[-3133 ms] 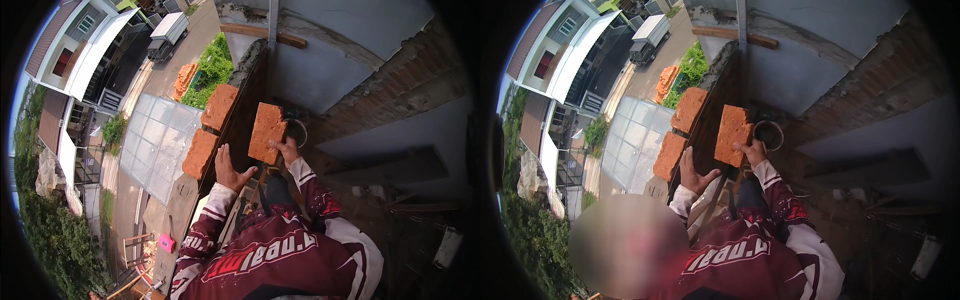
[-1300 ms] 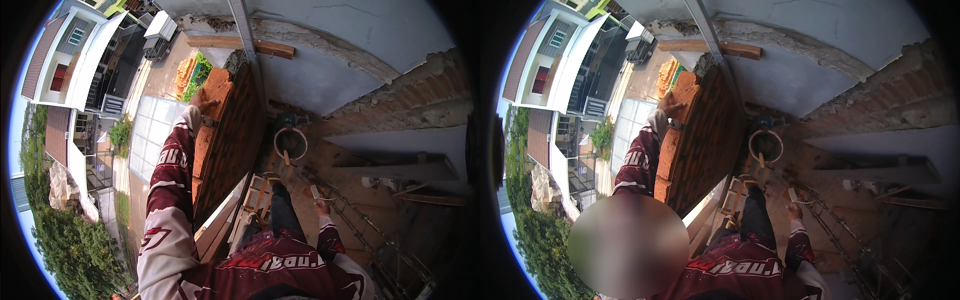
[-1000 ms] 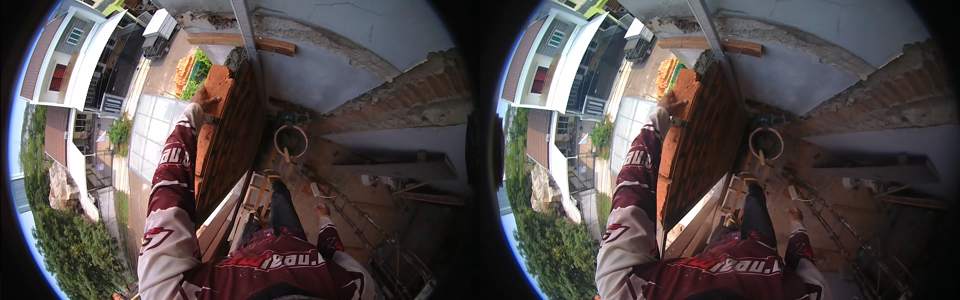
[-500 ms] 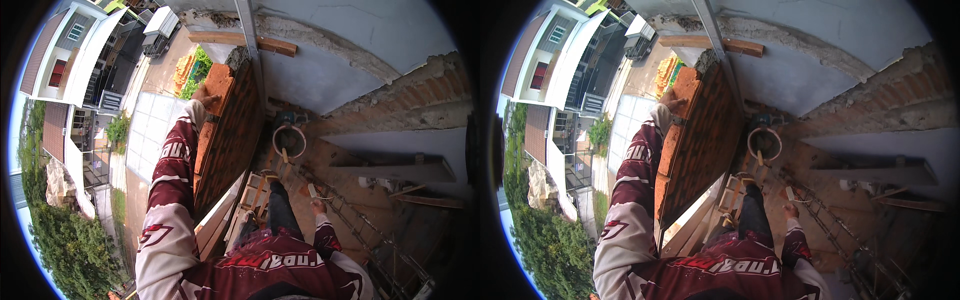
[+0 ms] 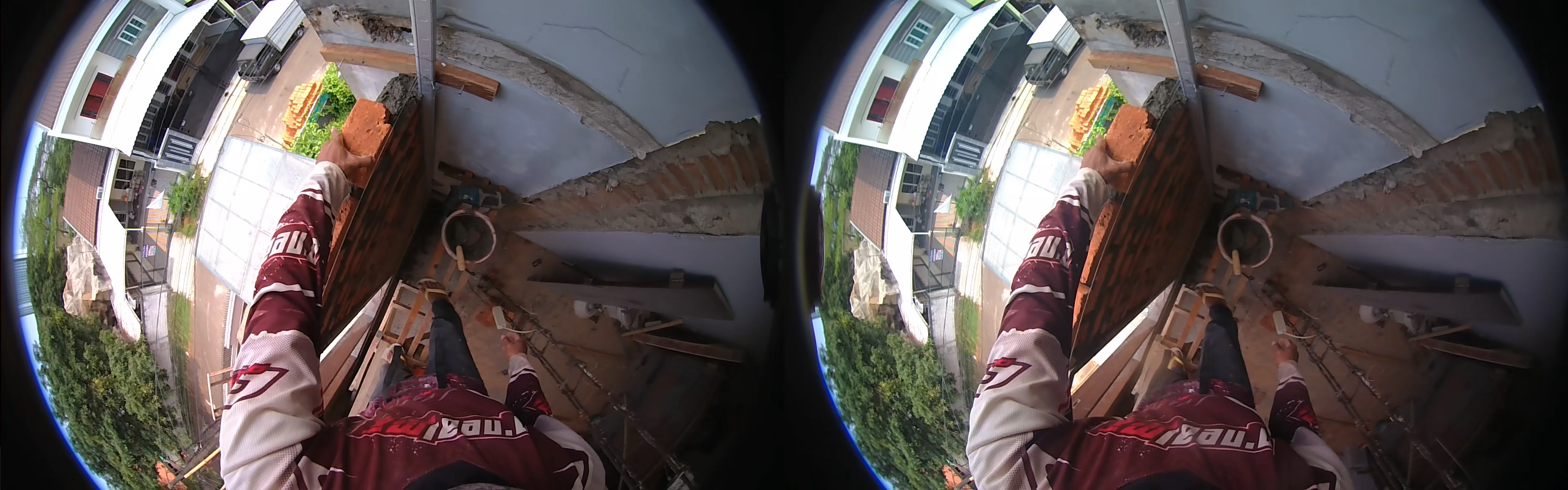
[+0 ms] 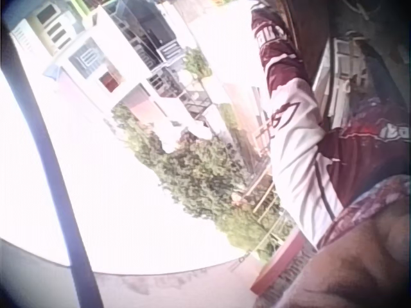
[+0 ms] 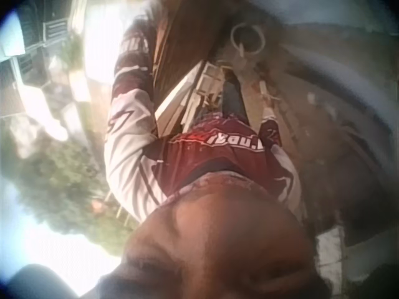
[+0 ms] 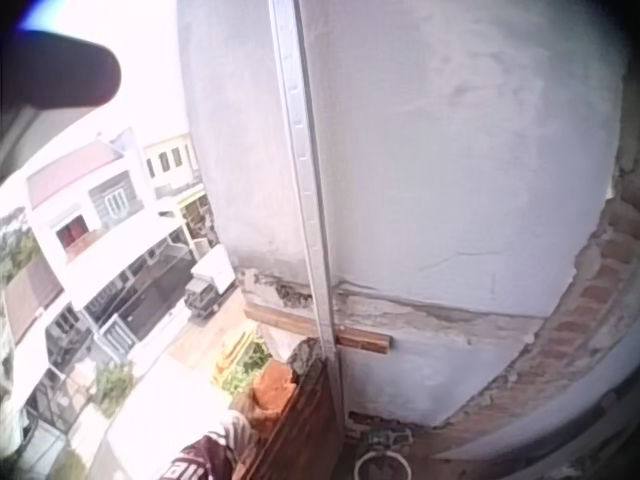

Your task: The person scoops mortar from a bucket with a trowel and spreads it along a brick wall. They place red bricks onto the mortar bed, tap them into alignment, and continue adding mortar between bricks. The person repeats this process to extend the wall.

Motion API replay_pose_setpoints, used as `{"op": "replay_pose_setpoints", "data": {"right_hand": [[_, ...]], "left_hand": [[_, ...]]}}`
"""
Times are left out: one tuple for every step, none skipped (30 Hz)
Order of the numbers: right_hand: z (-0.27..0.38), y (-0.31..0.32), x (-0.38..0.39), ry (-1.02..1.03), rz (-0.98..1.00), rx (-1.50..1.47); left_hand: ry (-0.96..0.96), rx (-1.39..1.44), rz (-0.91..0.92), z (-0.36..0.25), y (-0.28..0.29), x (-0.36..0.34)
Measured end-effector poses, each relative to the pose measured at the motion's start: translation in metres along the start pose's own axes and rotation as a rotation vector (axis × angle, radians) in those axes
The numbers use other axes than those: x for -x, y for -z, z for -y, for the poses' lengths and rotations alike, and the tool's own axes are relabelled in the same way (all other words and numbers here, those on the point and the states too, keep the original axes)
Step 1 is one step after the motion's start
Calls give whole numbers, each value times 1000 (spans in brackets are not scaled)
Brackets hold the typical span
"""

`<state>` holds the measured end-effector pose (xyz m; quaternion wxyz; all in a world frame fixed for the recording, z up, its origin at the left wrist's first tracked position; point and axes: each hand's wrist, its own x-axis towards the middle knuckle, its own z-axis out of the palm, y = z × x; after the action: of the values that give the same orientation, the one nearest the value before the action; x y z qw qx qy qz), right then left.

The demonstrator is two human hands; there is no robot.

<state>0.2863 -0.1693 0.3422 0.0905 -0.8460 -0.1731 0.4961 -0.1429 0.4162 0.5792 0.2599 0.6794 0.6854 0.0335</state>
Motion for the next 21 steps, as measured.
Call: {"op": "replay_pose_setpoints", "data": {"right_hand": [[1, 3, -2, 7, -2, 23], [0, 5, -3, 7, -11, -3], [0, 6, -4, 5, -19, -30], [-1, 8, -8, 7, -24, -54], [-3, 10, -11, 14, -21, -40], [-6, 11, -13, 22, -17, -26], [-10, 11, -15, 29, -16, -12], [-13, 10, -17, 20, -21, 1], [-16, 8, -20, 10, -25, 13], [-17, 8, -20, -2, -29, 25], [-20, 6, -18, -2, -40, -12], [-22, 1, -14, -3, -51, -49], [-20, 0, -14, 7, -58, -84], [-26, 0, -17, 24, -58, -40], [-31, -1, -20, 42, -58, 5], [-33, -1, -21, 57, -56, 50], [-35, -1, -22, 40, -49, 48], [-37, -2, -23, 23, -42, 46], [-39, -2, -24, 8, -32, 46], [-40, -2, -26, 18, -20, 74], [-40, -2, -29, 28, -6, 103]], "left_hand": [[-4, -5, -19, -1, 0, 1], [-7, -9, -38, -3, 1, 2], [-5, -14, -29, -5, 1, 3], [2, -20, -21, -5, 4, 2], [8, -27, -13, -6, 6, 3], [-10, -17, -46, -6, 7, 3], [-28, -6, -78, -3, 5, 4], [-46, 6, -111, -1, 4, 4], [-41, 18, -111, 1, 2, 4], [-36, 29, -109, -1, 1, 4], [-31, 41, -108, -3, 1, 5], [-33, 46, -89, -3, 1, 5], [-31, 51, -80, 3, 2, 4], [-39, 57, -64, 2, 3, 2], [-31, 70, -37, 1, 4, 0], [-20, 81, -10, 1, 5, 0], [-10, 92, 18, 2, 6, 0], [-27, 88, -6, 1, 6, 0], [-41, 84, -30, 4, 3, 1], [-54, 80, -56, 7, 2, 2], [-49, 59, -40, 10, 2, 2]]}}
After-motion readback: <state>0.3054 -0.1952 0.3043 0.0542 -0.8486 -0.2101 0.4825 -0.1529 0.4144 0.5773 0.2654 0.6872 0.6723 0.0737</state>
